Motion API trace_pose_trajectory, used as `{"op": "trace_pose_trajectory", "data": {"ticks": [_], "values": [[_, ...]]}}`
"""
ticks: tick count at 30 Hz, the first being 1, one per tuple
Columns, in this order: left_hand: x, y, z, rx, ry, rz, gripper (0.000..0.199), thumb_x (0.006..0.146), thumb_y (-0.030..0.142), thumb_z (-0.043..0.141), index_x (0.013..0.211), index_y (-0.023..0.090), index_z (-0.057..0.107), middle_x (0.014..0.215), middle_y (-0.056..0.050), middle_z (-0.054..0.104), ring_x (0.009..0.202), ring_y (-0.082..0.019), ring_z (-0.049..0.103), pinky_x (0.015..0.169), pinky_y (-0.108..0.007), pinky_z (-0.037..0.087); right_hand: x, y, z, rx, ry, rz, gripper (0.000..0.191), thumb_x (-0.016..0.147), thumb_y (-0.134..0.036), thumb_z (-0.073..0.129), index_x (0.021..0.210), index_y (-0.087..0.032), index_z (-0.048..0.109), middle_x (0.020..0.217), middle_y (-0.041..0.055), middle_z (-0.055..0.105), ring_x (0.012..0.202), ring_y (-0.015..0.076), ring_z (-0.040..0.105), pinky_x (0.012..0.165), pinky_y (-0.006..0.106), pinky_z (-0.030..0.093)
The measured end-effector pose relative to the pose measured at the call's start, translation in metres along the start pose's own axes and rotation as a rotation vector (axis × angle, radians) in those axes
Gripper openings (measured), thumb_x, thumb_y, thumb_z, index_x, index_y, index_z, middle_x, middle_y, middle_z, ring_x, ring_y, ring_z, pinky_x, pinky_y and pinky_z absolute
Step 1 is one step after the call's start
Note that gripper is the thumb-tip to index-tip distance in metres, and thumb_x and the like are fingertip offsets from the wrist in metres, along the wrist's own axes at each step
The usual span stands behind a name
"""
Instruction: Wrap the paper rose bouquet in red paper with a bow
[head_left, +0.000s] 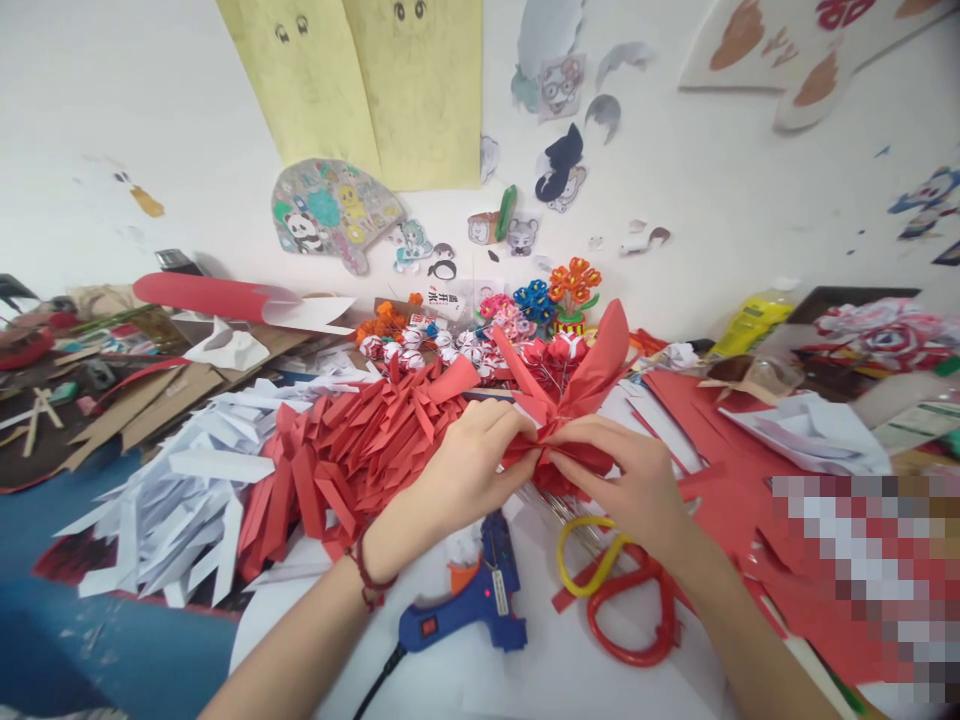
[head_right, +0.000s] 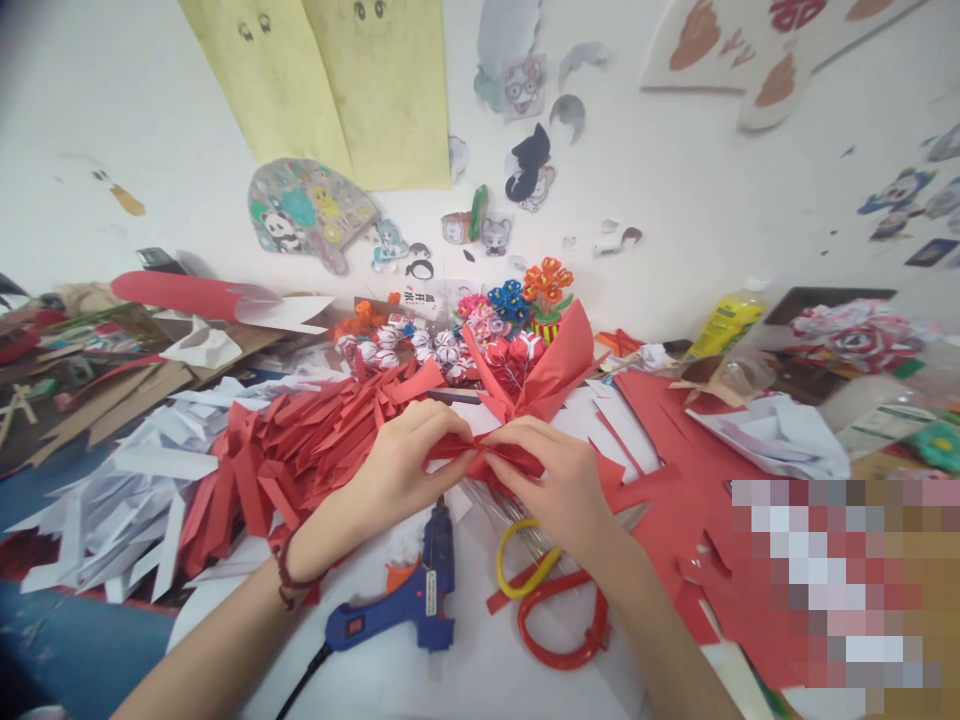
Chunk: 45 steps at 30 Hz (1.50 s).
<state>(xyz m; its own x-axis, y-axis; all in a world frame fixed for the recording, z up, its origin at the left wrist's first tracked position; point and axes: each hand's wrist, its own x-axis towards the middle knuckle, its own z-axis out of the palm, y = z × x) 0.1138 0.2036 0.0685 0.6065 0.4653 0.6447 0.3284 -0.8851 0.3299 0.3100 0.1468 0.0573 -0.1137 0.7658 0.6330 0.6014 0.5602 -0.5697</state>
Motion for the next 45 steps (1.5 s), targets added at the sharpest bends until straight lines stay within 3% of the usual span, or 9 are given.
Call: {"op": "trace_pose_trajectory", "data": {"ticks": [19, 32, 45], "values": [[-0.0011, 0.0015, 0.0007, 0.018, -0.002, -0.027, 0.007, 0.09, 0.019, 0.064, 0.091, 0.019, 0.057, 0.087, -0.003, 0.064, 0.082, -0.018, 0.057, 0.076, -0.03, 0.043, 0.0001, 0.0004, 0.0003, 0.014, -0.02, 0.052, 0.012, 0.088, -0.016, 0.066, 0.097, -0.023, 0.07, 0.097, 0.0019, 0.073, 0.09, 0.0169, 0.069, 0.083, 0.03, 0.054], [0.0006, 0.0042, -0.0023, 0.096, 0.015, 0.1, 0.003, 0.093, 0.017, 0.057, 0.095, 0.018, 0.056, 0.091, -0.006, 0.066, 0.083, -0.019, 0.056, 0.077, -0.033, 0.043, -0.0012, -0.0013, -0.0011, -0.005, -0.01, 0.025, 0.016, 0.088, -0.014, 0.066, 0.099, -0.024, 0.068, 0.097, 0.0009, 0.074, 0.089, 0.0166, 0.07, 0.081, 0.029, 0.055], [-0.0003, 0.0051, -0.0023, 0.086, 0.007, 0.04, 0.005, 0.094, 0.021, 0.058, 0.098, 0.019, 0.056, 0.091, -0.005, 0.066, 0.086, -0.02, 0.058, 0.077, -0.033, 0.042, -0.0007, -0.0025, -0.0016, -0.006, -0.001, -0.001, 0.014, 0.088, -0.014, 0.064, 0.097, -0.024, 0.068, 0.095, 0.0017, 0.074, 0.087, 0.0174, 0.07, 0.079, 0.03, 0.056]]}}
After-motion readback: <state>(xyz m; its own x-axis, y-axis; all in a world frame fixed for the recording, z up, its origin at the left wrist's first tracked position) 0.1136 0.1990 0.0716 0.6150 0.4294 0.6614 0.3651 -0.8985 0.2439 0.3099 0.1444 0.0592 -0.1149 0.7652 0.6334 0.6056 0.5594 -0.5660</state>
